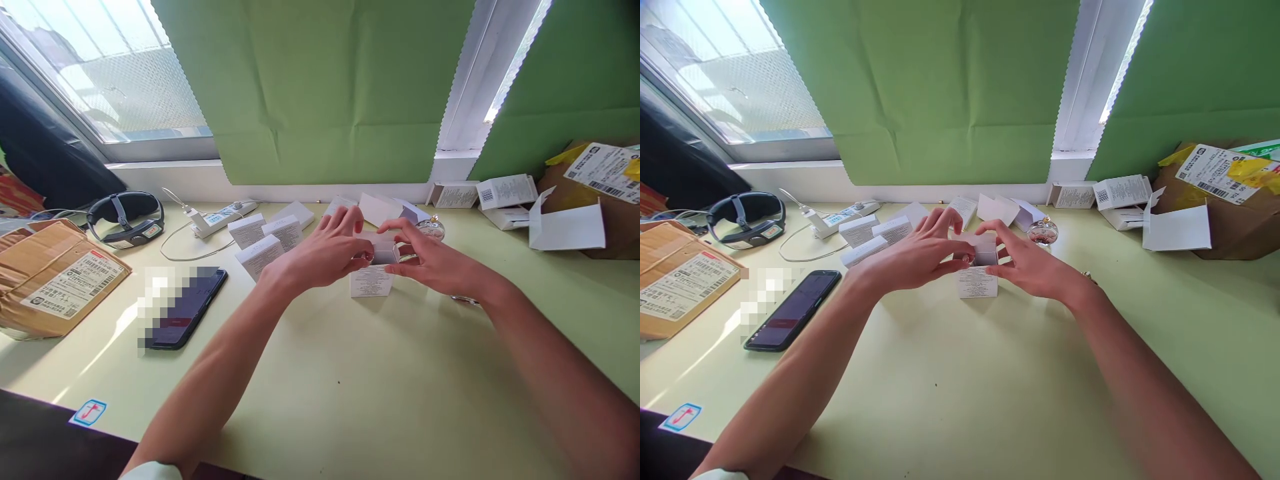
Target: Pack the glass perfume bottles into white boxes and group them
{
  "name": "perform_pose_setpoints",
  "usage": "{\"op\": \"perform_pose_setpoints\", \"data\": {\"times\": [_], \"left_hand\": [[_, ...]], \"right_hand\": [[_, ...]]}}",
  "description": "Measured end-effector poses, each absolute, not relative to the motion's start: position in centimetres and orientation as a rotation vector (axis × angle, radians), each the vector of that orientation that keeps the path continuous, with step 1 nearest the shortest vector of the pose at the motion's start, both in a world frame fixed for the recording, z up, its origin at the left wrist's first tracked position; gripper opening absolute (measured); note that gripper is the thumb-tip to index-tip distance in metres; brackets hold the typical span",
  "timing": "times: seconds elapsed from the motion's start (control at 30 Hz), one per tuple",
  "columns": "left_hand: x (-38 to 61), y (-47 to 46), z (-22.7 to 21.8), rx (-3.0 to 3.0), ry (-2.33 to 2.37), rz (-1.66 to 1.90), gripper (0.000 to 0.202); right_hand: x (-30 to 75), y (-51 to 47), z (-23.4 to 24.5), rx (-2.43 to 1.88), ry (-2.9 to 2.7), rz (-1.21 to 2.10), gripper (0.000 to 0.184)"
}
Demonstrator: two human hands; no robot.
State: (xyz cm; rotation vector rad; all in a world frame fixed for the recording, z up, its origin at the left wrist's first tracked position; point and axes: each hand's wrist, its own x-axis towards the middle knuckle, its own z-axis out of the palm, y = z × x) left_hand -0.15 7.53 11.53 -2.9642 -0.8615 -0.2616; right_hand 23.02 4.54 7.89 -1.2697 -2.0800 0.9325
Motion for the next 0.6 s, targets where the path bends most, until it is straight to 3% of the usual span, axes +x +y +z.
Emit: {"op": "perform_pose_setpoints", "data": {"times": [0.23,0.43,0.6], "left_hand": [[-0.2,7.9,11.3,-3.024,-0.926,-0.209,0.031],[-0.5,7.7,12.5,-3.197,-0.937,-0.387,0.025],[-1.7,8.5,12.7,-3.291,-1.15,-0.449,0.039]], "right_hand": [[22.9,4.5,8.1,-1.232,-2.058,0.977,0.053],[23.5,4.3,8.5,-1.354,-1.996,1.034,0.081],[25.0,4.0,9.5,-1.477,-1.916,1.207,0.067]]}}
